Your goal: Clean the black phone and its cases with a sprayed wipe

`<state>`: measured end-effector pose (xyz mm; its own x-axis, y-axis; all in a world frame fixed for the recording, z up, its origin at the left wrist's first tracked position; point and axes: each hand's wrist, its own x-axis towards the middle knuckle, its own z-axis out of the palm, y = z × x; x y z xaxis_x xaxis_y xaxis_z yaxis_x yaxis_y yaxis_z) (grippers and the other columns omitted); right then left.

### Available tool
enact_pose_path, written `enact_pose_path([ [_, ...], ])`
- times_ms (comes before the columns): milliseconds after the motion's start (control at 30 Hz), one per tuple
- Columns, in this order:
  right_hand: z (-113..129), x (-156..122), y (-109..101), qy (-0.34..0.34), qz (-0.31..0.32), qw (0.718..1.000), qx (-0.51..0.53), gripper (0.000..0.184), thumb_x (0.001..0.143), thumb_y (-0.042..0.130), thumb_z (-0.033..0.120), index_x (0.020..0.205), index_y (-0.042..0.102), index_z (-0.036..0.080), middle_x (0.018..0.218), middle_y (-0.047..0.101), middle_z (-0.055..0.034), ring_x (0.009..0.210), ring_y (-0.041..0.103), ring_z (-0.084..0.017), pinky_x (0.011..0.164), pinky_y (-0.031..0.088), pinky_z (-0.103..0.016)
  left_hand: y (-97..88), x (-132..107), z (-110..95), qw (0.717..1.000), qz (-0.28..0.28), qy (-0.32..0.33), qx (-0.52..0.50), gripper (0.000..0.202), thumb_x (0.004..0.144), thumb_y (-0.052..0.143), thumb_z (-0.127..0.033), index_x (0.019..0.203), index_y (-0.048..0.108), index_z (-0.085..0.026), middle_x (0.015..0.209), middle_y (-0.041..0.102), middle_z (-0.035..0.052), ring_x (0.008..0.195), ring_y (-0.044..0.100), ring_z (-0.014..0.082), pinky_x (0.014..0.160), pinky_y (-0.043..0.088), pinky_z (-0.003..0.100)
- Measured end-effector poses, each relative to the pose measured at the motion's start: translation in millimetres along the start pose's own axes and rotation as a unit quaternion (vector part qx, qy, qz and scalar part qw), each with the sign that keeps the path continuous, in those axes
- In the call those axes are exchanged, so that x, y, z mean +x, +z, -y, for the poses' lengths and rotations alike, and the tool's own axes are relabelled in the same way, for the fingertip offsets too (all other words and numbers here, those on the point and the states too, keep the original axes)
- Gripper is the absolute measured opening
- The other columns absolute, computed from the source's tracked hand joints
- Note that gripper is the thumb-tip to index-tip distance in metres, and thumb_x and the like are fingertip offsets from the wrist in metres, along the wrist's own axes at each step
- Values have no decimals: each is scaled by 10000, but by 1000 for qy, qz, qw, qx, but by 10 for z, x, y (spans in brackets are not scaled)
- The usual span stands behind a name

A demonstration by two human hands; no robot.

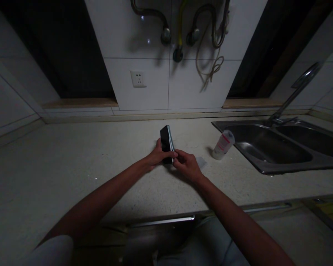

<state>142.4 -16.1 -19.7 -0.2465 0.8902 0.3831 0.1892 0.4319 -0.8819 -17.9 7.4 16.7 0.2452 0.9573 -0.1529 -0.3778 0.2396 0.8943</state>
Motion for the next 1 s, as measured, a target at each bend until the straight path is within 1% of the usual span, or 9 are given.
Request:
enact_pose_path([
  [100,22,19,-5,-40,4,998,-55,373,843,544,308,1148,692,153,805,696,-14,644,571,-122,601,455,-225,-10,-10,-32,997,37,8,74,847,534,887,-112,1201,383,-250,929,578,-22,824,625,171,787,559,372],
  [267,45,30,-66,-71,46,987,-134,409,896,514,300,1257,656,170,766,686,6,597,558,-112,585,433,-210,-97,8,-40,994,77,-11,79,844,528,819,-107,1206,350,-284,951,578,-35,820,635,160,765,561,354],
  [367,71,17,-80,-75,64,976,-193,414,903,513,281,1281,648,178,740,693,3,569,570,-121,581,437,-217,-121,31,-15,995,67,-12,78,809,488,746,-73,1174,368,-277,1001,593,-15,823,640,165,730,555,330],
  [433,87,2,-70,-83,64,965,-241,472,898,518,262,1354,601,173,806,734,-27,592,619,-145,607,468,-238,-104,44,14,997,45,-3,70,769,466,706,-56,1133,386,-267,1010,601,-7,825,642,168,724,557,326],
  [567,102,-24,-21,-93,35,945,-311,510,914,531,288,1409,552,164,1016,777,-111,794,732,-221,728,541,-295,-29,56,78,1000,7,6,7,621,461,652,-52,1015,444,-241,922,622,-6,830,653,196,767,575,384],
  [667,110,-18,23,-65,12,944,-325,444,934,529,311,1346,592,158,1133,759,-144,911,744,-249,788,557,-320,-4,56,121,998,15,-18,-57,441,480,621,-92,886,498,-213,805,629,5,768,649,207,766,583,415],
  [767,118,2,54,-12,26,939,-342,391,952,523,338,1281,629,155,1026,776,-140,826,742,-250,737,547,-325,-19,51,152,994,2,-47,-103,289,521,590,-133,798,544,-199,781,653,28,764,654,220,762,586,425],
  [867,119,14,60,0,43,948,-316,383,956,523,306,1299,623,170,940,779,-106,761,724,-222,704,523,-300,-37,49,165,991,-20,-52,-122,255,528,572,-120,773,578,-194,777,668,34,787,660,219,764,587,400],
  [1000,126,24,67,-14,51,965,-255,419,943,517,209,1355,591,194,1008,776,-90,794,713,-198,732,514,-286,-46,76,166,988,-37,-42,-140,238,519,561,-97,735,596,-190,810,701,50,865,682,230,831,583,391],
])
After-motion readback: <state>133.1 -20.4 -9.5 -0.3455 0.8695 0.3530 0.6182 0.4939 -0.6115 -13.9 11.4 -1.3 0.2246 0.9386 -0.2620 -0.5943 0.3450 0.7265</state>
